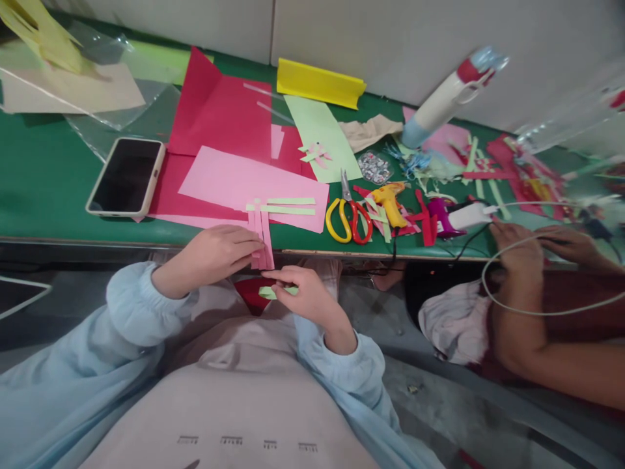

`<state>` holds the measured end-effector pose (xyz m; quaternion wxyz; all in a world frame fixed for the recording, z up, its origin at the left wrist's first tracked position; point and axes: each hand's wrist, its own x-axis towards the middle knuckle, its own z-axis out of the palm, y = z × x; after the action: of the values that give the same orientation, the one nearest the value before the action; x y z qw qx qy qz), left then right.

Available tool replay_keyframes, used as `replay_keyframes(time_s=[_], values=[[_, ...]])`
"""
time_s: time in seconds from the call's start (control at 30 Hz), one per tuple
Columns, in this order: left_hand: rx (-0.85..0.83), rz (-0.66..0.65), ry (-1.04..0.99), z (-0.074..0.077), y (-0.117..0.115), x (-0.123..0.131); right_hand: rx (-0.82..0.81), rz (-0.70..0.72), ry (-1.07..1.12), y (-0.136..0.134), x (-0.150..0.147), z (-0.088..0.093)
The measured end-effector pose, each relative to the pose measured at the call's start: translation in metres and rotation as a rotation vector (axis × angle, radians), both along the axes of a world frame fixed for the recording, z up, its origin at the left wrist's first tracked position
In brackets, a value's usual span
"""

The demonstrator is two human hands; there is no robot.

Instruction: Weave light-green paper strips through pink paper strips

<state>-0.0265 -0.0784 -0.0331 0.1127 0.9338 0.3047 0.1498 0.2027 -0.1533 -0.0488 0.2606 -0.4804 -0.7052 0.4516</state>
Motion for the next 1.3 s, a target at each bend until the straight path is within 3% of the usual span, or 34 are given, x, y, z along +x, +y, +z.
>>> replay_keyframes(time_s=[0.43,0.83,1.3], values=[[-0.037,-0.006,-0.002,0.0017,-0.0001,-0.0008,-0.007,-0.077,-0.027,0.0031,0.0025,-0.0021],[0.109,-0.044,-0.006,0.0002,0.0002,-0.0011,0.055,-0.026,-0.187,0.0061,-0.0014,-0.001],[0.136,-0.052,0.021,-0.0022,0.0017,-0.0039,0.093,-0.017,-0.123,0.0079,-0.0004,0.0009]])
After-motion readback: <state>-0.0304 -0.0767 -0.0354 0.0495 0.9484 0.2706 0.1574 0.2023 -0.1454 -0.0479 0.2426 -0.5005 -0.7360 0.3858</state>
